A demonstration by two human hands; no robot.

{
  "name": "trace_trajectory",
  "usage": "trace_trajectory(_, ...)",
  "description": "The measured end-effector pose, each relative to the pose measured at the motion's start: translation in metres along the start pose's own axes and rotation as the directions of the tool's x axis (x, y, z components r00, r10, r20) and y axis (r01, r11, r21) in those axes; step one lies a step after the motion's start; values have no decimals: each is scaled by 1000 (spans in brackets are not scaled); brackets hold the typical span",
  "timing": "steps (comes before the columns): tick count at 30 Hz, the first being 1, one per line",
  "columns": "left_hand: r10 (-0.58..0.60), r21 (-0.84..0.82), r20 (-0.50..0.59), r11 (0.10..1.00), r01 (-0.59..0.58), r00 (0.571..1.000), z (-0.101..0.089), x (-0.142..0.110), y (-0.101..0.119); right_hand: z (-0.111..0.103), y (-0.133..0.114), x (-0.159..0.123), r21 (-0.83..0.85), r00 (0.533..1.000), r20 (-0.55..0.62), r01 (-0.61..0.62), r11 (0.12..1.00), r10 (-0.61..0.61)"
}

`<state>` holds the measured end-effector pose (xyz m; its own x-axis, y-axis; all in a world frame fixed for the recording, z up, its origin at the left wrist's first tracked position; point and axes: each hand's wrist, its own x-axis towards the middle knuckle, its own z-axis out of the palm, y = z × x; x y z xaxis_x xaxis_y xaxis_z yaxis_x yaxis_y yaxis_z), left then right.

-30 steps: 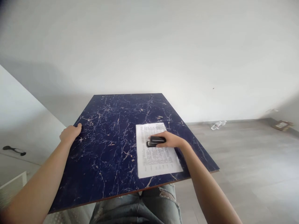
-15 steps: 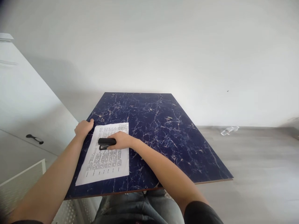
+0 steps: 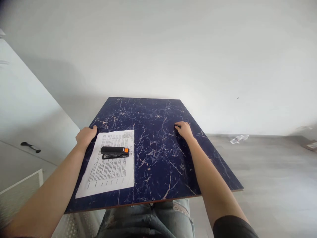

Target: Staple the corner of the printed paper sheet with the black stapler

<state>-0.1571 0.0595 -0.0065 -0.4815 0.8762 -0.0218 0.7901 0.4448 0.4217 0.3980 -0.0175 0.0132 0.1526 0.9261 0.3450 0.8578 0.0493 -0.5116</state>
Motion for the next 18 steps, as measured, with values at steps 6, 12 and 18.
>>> trace_trajectory(6,-34,66,-9,997,35,999,4,1,-2,43,-27,15,78,999,36,23,997,-26)
trace_trajectory(12,-25,68,-9,997,25,1000,4,0,-4,133,-177,46,279,943,181,225,934,-281)
trace_trajectory(18,-15,68,-9,998,15,1000,4,-1,-4,200,-270,53,355,851,326,294,887,-412)
